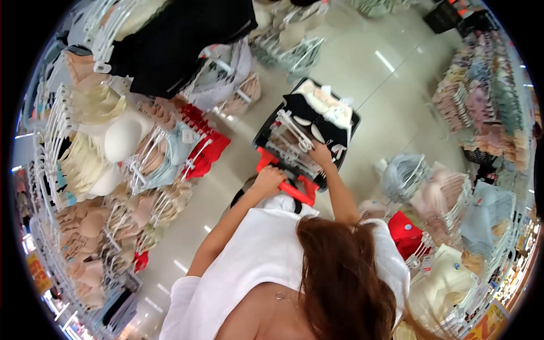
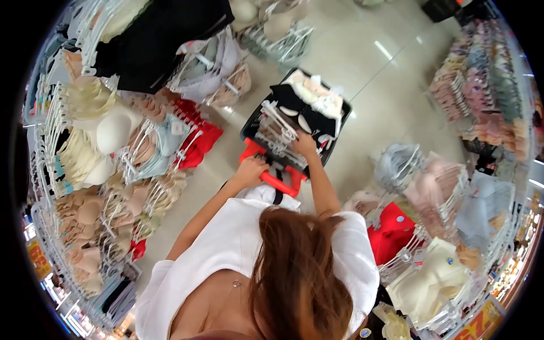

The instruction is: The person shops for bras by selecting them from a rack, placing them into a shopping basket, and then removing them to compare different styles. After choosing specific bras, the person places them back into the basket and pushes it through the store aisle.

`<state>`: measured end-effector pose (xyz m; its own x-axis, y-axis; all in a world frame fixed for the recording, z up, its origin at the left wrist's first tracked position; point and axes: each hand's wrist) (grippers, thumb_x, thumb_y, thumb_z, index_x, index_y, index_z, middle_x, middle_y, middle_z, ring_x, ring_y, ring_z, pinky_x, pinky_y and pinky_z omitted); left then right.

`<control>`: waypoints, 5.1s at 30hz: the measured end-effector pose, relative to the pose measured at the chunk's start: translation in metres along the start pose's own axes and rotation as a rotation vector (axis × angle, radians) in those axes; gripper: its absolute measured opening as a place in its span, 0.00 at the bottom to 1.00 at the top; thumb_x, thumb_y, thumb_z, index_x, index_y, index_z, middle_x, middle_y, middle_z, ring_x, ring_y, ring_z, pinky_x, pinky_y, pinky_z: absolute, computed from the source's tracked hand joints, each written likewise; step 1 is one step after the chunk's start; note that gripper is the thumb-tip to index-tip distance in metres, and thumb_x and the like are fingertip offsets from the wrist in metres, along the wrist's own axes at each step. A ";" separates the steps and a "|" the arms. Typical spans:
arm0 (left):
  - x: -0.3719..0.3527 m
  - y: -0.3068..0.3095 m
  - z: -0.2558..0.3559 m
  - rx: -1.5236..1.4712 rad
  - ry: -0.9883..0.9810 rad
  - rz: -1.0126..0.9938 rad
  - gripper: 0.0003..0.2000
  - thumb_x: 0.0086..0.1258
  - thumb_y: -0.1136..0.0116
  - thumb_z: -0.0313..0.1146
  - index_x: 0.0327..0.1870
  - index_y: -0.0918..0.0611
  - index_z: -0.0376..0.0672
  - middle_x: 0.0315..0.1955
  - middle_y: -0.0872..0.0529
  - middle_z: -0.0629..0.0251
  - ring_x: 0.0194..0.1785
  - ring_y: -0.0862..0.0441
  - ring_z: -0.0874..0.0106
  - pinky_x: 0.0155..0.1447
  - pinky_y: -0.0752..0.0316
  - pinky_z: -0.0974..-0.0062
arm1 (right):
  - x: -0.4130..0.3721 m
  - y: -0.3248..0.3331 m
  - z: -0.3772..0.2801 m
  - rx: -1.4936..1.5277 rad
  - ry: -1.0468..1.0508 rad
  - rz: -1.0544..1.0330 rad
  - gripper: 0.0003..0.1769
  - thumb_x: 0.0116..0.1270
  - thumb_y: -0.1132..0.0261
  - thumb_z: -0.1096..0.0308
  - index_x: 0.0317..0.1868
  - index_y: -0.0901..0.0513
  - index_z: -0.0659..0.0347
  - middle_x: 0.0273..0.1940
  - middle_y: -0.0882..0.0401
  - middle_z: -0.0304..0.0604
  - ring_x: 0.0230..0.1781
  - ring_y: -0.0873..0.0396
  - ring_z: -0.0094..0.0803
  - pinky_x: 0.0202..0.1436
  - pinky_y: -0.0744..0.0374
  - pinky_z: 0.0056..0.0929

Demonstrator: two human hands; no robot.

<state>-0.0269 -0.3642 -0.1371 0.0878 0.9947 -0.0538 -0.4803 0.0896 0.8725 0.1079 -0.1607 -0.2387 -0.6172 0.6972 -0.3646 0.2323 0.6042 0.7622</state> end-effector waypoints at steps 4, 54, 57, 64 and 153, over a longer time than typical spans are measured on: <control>0.003 0.003 0.000 -0.015 0.000 -0.002 0.09 0.44 0.39 0.34 0.28 0.21 0.47 0.25 0.19 0.64 0.34 0.21 0.62 0.37 0.27 0.65 | -0.016 0.070 -0.018 -0.018 0.136 0.012 0.14 0.53 0.41 0.62 0.38 0.20 0.60 0.33 0.22 0.60 0.38 0.23 0.56 0.43 0.25 0.47; -0.128 0.195 0.070 -1.678 0.201 1.148 0.24 0.73 0.62 0.44 0.63 0.38 0.36 0.51 0.25 0.40 0.58 0.28 0.52 0.63 0.33 0.59 | -0.052 0.345 -0.315 0.064 0.959 0.192 0.10 0.64 0.41 0.71 0.44 0.20 0.64 0.20 0.31 0.30 0.20 0.39 0.15 0.23 0.40 0.18; -0.134 0.191 0.076 -1.641 0.228 1.180 0.25 0.73 0.60 0.44 0.63 0.38 0.35 0.52 0.25 0.41 0.58 0.28 0.51 0.64 0.34 0.59 | -0.041 0.359 -0.323 0.045 0.981 0.224 0.11 0.64 0.41 0.72 0.45 0.21 0.65 0.25 0.24 0.34 0.25 0.29 0.17 0.28 0.32 0.17; -0.136 0.185 0.092 -1.488 0.163 1.179 0.23 0.71 0.55 0.40 0.61 0.35 0.31 0.51 0.25 0.39 0.58 0.28 0.50 0.63 0.33 0.59 | -0.008 0.365 -0.379 -0.033 1.164 0.471 0.09 0.64 0.41 0.71 0.43 0.21 0.62 0.28 0.22 0.38 0.27 0.26 0.21 0.32 0.27 0.20; -0.117 0.153 0.018 -1.963 0.611 0.787 0.36 0.70 0.78 0.60 0.54 0.30 0.32 0.49 0.24 0.40 0.53 0.24 0.53 0.60 0.29 0.61 | 0.039 0.082 -0.175 0.257 0.799 0.290 0.23 0.55 0.37 0.71 0.52 0.29 0.65 0.48 0.28 0.55 0.49 0.30 0.53 0.53 0.31 0.40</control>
<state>-0.0956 -0.4681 0.0116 -0.5282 0.6986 -0.4827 -0.3267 -0.6919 -0.6438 -0.0287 -0.1520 -0.0967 -0.8257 0.4168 0.3801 0.5636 0.5806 0.5876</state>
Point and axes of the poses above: each hand's wrist, its own x-axis towards the middle knuckle, its own y-axis out of the back of the hand, z = x × y
